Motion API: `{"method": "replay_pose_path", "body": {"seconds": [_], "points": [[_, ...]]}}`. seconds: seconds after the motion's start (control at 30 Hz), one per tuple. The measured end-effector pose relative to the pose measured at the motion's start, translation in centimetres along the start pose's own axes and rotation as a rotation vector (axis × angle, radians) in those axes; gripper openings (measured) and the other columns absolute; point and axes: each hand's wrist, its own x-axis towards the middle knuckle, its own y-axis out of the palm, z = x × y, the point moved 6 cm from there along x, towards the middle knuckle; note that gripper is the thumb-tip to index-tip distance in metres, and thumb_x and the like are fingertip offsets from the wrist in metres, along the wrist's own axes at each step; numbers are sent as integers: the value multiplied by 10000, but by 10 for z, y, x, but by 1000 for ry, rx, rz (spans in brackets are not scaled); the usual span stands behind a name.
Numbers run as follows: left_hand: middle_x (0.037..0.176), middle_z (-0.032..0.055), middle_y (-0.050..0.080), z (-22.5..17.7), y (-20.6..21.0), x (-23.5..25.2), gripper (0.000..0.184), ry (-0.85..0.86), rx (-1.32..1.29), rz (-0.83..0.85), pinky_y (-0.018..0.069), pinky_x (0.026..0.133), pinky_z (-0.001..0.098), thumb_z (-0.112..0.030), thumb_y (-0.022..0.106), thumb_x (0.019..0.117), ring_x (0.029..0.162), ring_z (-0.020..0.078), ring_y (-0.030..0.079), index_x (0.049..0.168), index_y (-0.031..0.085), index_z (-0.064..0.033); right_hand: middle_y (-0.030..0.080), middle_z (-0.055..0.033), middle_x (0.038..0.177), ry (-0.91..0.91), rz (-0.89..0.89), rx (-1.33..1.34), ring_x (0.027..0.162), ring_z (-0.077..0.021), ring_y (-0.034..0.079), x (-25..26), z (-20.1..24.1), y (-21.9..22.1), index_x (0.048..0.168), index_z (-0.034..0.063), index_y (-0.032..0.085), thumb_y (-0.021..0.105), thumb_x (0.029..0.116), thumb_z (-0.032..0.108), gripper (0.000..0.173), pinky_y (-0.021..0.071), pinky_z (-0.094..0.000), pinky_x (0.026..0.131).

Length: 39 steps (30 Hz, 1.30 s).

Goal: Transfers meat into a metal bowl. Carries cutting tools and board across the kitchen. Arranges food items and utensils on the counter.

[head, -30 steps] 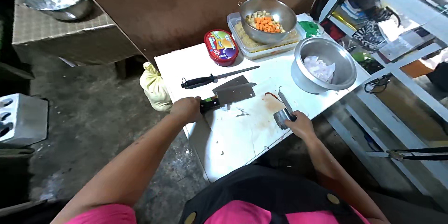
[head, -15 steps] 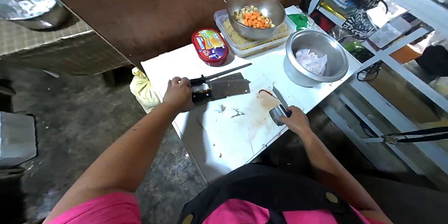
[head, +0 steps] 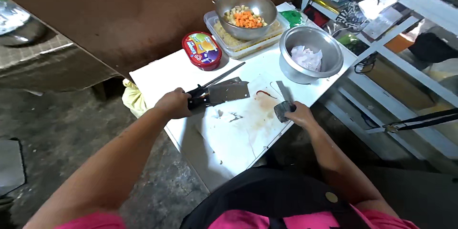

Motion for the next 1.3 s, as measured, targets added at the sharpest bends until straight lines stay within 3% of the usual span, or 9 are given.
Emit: {"method": "replay_pose_path", "body": {"seconds": [0.13,0.23,0.33,0.47,0.57,0.7,0.77,1.03,1.3], "points": [[1009,170,695,-8,-18,-25,408,-12,-122,56,555,807,609,-268,951,706,946,363,675,982,748,-46,671,-262,1113,69,-36,198,995,-404,656,-6,-5,-19,1242,-12,633,757,893,159,408,521,-623,842],[873,159,705,-4,-26,-43,353,-91,-236,153,541,749,608,-222,920,760,834,353,682,1015,740,-56,669,-197,1055,100,29,391,866,-275,653,-6,-10,-12,1236,-9,622,731,918,126,362,554,-456,761],[776,134,687,-10,-29,-65,242,-153,-448,266,562,676,490,-152,858,833,713,277,677,986,707,-41,654,-131,953,119,61,536,726,-164,603,-7,-15,1,1208,-13,620,734,914,95,334,516,-314,653],[847,102,702,-34,-30,-105,247,-192,-880,349,582,668,335,-49,751,868,717,185,688,1085,643,-3,667,-193,1086,115,42,486,872,-244,643,-13,-8,-5,1262,-21,614,770,907,107,408,545,-405,765],[923,73,738,-48,-15,-135,461,-224,-1151,350,628,698,346,-195,752,728,791,191,734,1145,623,-46,667,-237,1178,49,89,414,1039,-336,662,2,2,-16,1287,-19,619,753,929,157,421,543,-528,908],[908,65,757,-74,3,-178,526,-305,-1387,224,639,684,357,-225,816,600,795,199,749,1080,665,-74,634,-243,1213,-161,44,119,1124,-391,617,48,21,-29,1145,-43,688,764,898,258,397,498,-619,961],[893,56,764,-90,13,-196,516,-334,-1472,141,636,662,335,-225,819,573,778,185,752,1049,674,-89,593,-269,1317,-169,15,-15,1231,-432,575,62,32,-31,1240,-43,660,779,887,267,484,464,-644,1024],[908,58,766,-148,52,-244,466,-509,-1693,-89,625,653,321,-209,792,590,772,174,745,1031,685,-102,636,-292,1284,-111,135,-262,1221,-450,610,82,49,-36,1369,-42,564,771,882,225,592,467,-654,1017],[979,82,768,-196,91,-272,456,-615,-1689,-196,633,702,341,-160,747,643,836,198,752,1083,681,-60,643,-306,1260,-146,175,-228,1226,-459,602,99,47,-35,1257,-63,646,755,918,446,621,442,-671,1032]]}}
